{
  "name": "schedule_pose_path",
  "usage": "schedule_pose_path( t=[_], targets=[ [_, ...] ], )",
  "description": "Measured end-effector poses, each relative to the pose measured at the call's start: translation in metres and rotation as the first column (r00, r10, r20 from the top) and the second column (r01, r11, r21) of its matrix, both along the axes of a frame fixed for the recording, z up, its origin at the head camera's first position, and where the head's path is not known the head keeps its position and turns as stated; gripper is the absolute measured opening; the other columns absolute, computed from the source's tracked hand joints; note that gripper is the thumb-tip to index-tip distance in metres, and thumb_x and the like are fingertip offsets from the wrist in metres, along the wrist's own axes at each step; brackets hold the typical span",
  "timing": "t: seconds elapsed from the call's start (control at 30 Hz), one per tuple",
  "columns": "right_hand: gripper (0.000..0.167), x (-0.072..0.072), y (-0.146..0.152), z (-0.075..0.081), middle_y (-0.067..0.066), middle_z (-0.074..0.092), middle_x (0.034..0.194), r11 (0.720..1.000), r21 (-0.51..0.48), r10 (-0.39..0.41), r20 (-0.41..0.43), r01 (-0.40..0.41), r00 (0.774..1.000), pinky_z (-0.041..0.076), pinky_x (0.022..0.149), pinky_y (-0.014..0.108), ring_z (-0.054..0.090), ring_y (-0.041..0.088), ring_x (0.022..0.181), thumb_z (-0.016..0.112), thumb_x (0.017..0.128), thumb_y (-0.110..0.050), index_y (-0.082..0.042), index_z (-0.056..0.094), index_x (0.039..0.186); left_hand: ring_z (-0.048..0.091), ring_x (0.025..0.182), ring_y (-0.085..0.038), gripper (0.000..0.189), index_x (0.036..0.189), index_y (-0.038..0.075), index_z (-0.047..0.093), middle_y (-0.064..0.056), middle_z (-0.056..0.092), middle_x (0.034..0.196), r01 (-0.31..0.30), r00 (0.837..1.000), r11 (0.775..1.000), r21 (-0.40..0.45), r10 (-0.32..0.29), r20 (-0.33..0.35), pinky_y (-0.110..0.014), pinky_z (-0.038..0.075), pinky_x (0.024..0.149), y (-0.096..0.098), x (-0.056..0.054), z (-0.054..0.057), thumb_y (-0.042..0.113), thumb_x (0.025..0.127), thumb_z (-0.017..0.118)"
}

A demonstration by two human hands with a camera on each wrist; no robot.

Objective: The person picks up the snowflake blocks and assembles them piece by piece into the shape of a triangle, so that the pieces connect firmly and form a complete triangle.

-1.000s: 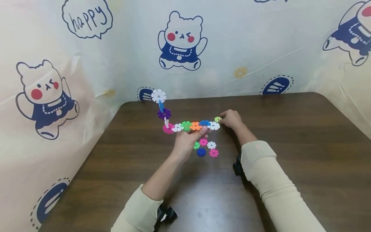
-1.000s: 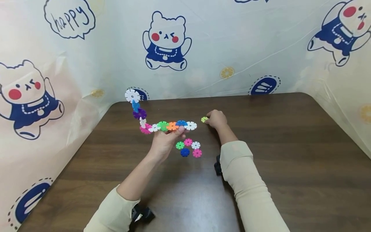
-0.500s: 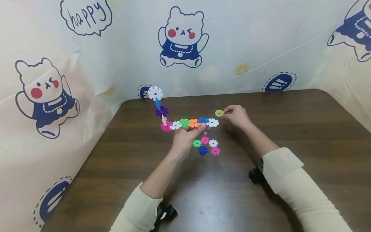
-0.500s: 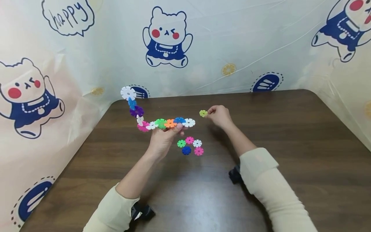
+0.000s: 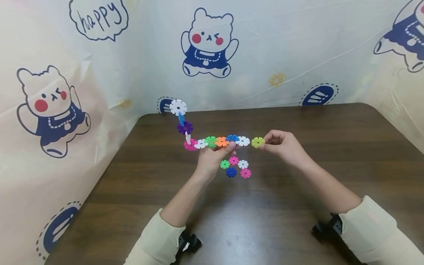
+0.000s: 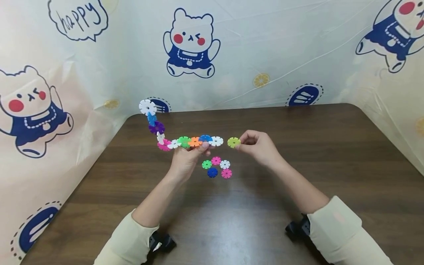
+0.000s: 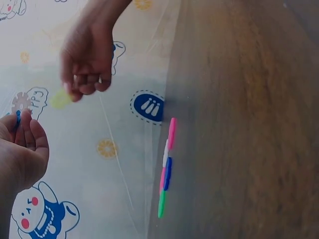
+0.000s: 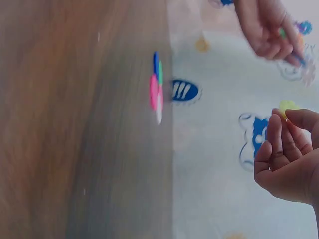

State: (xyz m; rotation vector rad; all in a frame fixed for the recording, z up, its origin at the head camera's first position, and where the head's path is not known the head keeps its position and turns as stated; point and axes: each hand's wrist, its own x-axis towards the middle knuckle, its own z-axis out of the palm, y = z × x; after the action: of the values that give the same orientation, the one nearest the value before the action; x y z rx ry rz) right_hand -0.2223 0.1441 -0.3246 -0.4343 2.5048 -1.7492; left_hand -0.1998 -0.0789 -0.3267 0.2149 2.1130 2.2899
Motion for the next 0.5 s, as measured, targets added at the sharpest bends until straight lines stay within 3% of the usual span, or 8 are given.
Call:
schedule_pose_path(
  t=[0.27,0.4,0.5],
  targets=[
    [0.022,0.025,-0.006,0.008,0.011,0.063,0.086,1.000,0.009,-0.018,-0.038,0.019,0.999,0.052,0.068,0.028,0.058,0.029,0.077,0.071,0.083,-0.018,-0.001,0.065,0.095,0.066,0.082,-0.031,0.024,0.097,-0.004,0.066,-0.012,0.070,0.088,0.000,0.999,1.000,0.008,0.000,-0.036,-0.036,0.050,0.085,-0.001,0.000,-0.001,0.017,0.085,0.068],
    [0.022,0.031,-0.006,0.012,0.011,0.065,0.086,1.000,-0.018,-0.021,-0.056,0.020,0.998,0.053,0.069,0.028,0.059,0.033,0.079,0.070,0.084,-0.019,-0.001,0.065,0.096,0.067,0.079,-0.025,0.025,0.097,-0.005,0.066,-0.012,0.070,0.090,0.010,0.999,1.000,0.009,-0.009,-0.032,-0.036,0.050,0.084,-0.002,0.001,-0.002,0.017,0.086,0.067],
    [0.022,0.034,-0.005,0.016,0.010,0.065,0.087,0.999,-0.019,-0.031,-0.088,0.030,0.996,0.053,0.069,0.030,0.060,0.029,0.077,0.069,0.085,-0.020,-0.002,0.066,0.098,0.067,0.077,-0.019,0.025,0.098,-0.005,0.066,-0.013,0.069,0.091,0.015,1.000,1.000,0.012,-0.015,-0.027,-0.036,0.050,0.084,-0.002,0.001,-0.002,0.018,0.086,0.067]
  ],
)
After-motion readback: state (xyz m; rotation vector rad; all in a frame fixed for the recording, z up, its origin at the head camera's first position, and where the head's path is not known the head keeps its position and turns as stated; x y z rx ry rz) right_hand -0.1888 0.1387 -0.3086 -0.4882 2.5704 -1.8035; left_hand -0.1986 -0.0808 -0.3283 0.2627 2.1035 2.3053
